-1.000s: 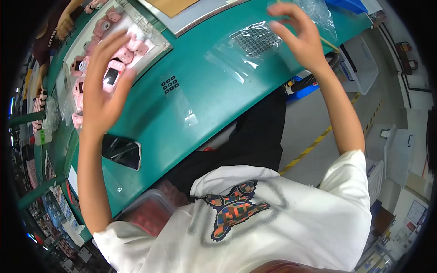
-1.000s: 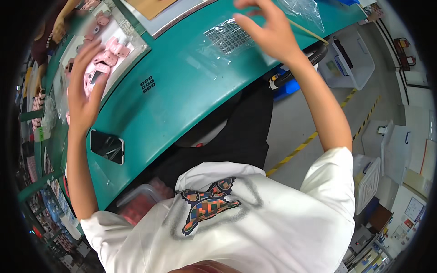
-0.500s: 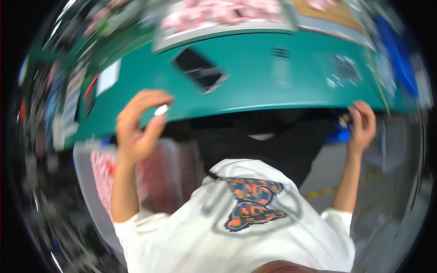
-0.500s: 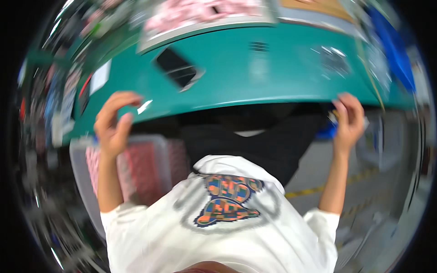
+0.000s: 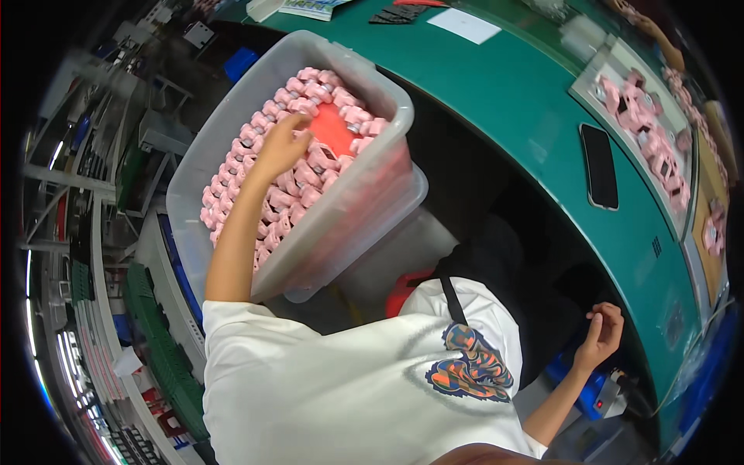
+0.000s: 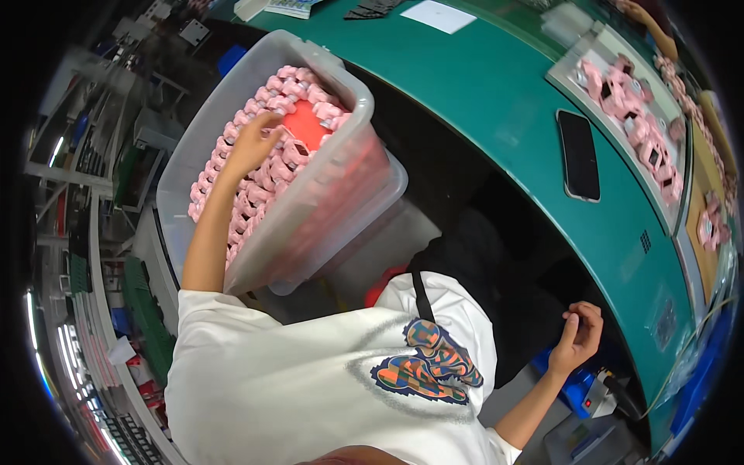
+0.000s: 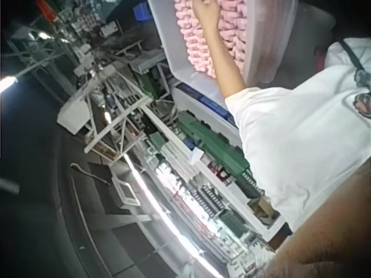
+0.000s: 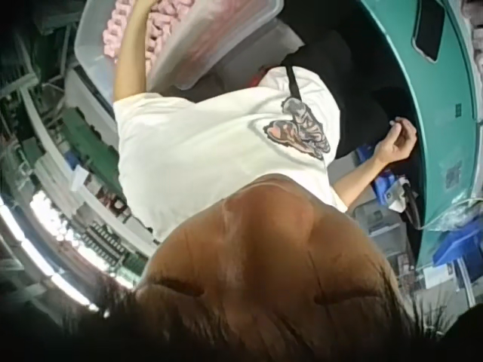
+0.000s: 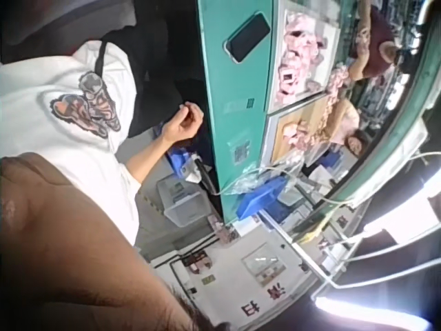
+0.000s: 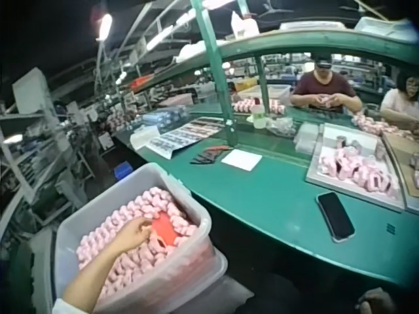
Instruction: Assembling and packing small pink toy cameras into trays on a production line.
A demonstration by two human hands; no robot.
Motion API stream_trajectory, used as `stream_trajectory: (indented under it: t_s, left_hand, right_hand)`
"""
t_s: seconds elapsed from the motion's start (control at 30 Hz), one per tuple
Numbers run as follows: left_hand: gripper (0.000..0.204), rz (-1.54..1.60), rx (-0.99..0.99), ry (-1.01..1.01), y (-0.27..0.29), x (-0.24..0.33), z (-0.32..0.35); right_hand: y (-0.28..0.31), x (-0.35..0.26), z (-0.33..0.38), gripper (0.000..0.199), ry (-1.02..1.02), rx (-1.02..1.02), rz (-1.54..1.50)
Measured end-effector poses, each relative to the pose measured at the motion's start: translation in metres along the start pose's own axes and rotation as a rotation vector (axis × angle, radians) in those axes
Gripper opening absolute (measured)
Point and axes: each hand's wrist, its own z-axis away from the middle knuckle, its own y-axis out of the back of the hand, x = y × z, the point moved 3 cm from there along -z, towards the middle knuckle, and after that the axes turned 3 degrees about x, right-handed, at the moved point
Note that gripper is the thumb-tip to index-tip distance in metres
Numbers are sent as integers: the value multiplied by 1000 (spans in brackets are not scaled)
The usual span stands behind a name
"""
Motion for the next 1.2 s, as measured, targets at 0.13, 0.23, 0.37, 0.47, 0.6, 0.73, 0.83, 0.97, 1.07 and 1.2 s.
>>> stream_trajectory:
  t_s: [0.13, 0.23, 0.37, 0.47, 0.6, 0.73, 0.83, 0.97, 1.07, 1.2]
  left_hand:
    - [53, 3, -21, -79, -57, -12, -17]
    - [63, -109, -157, 98, -95, 8, -47]
    - [67, -23, -148, 80, -115, -15, -63]
    - [68, 91, -120, 8, -123, -21, -72]
    - [64, 207, -71, 446, -122, -11, -68]
    - [59, 379, 1, 426, -105, -3, -65]
    - [54, 470, 107, 382, -71, -14, -59]
    - [35, 81, 124, -52, -5, 23, -44]
    - [36, 471, 3, -227, -15, 146, 10]
    - [43, 705, -582, -247, -124, 250, 123]
  right_hand:
    - [-15, -9, 2, 14, -59, -90, 34]
    - [-19, -14, 8, 15, -81, -64, 47]
    - [-13, -6, 15, 16, -127, 6, 35]
    - [-11, 3, 32, 17, -189, 68, 16]
    - [-9, 16, 36, 17, -227, 59, 7]
    - [0, 24, 55, 17, -251, 107, 0]
    - [9, 30, 64, 17, -299, 176, -18]
    - [-9, 16, 46, 16, -386, 277, -185]
    - [-32, 3, 42, 24, -501, 168, -422]
    - [-73, 12, 54, 57, -408, -219, -777]
